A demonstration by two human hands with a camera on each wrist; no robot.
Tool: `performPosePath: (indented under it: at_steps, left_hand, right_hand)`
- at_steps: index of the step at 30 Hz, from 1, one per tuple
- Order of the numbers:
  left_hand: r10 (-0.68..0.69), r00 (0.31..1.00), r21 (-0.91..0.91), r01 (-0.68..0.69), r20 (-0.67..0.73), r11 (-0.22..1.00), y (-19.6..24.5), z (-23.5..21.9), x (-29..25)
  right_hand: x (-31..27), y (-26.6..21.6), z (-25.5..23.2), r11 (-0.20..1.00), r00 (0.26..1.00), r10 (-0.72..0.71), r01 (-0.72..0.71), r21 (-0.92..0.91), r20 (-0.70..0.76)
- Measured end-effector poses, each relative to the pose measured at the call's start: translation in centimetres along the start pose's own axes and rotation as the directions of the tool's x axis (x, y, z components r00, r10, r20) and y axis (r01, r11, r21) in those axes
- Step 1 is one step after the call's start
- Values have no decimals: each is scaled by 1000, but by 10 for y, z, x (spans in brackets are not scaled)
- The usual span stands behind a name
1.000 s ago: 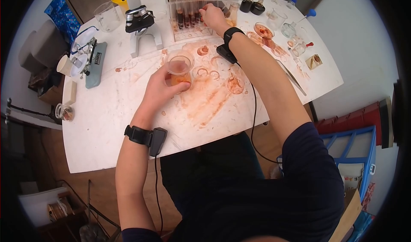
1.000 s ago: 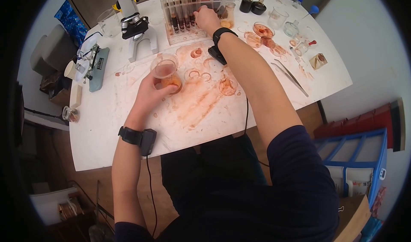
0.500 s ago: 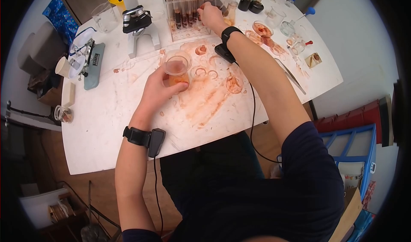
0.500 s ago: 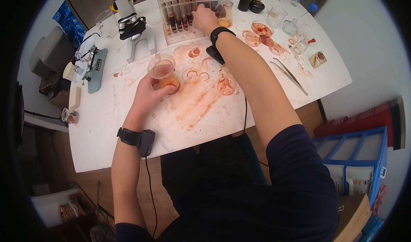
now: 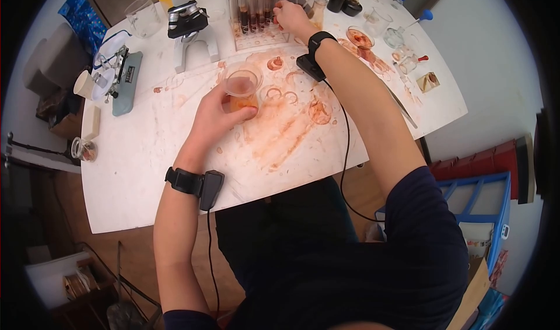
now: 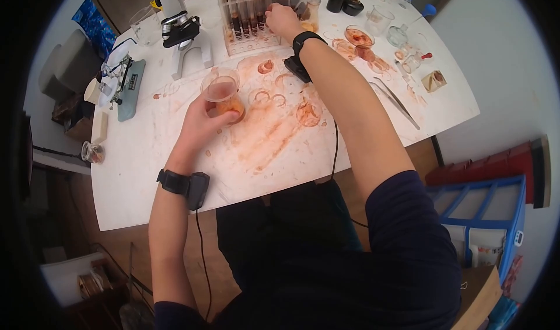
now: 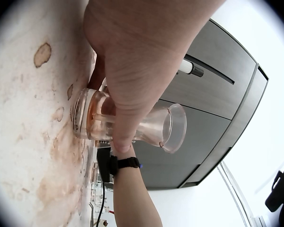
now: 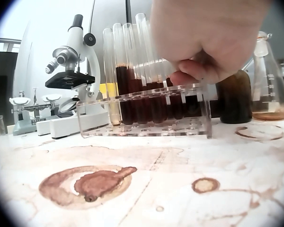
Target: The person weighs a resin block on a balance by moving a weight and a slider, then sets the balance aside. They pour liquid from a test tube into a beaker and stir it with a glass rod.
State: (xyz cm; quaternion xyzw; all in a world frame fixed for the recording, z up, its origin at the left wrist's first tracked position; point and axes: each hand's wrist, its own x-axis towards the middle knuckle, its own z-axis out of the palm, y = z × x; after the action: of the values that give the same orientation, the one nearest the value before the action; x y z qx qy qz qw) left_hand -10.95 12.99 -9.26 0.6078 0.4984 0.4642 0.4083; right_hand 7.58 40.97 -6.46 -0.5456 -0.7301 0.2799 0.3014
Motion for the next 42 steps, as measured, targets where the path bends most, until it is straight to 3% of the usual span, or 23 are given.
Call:
performPosePath:
  at_steps: [6,7,13,22,40,42]
  left_hand:
    - [31,999,31,-31,-10,999,0,1,3]
    - [36,999,19,-36,-6,999,-1,0,3]
    - [21,1000,20,-21,7,1000,3,-1,1]
    - [8,1000,-25,-8,20,1000,-1,-1,2]
    - [29,999,8,-29,12,1000,3,-2,1]
    - [22,1000,7,-22,14,1000,3,-2,1]
  right_hand:
    - [13,10,11,944,978,-151,101,-313,-142]
    - [12,12,9,972,987,-117,91,-215,-112]
    - [3,1,7,981,989,-80,57,-184,-124]
    - [17,18,9,961,977,-184,156,-227,-104]
    - [6,6,10,983,980,-92,61,-172,-176]
    - [10,13,13,969,966,-169,127,-211,-195]
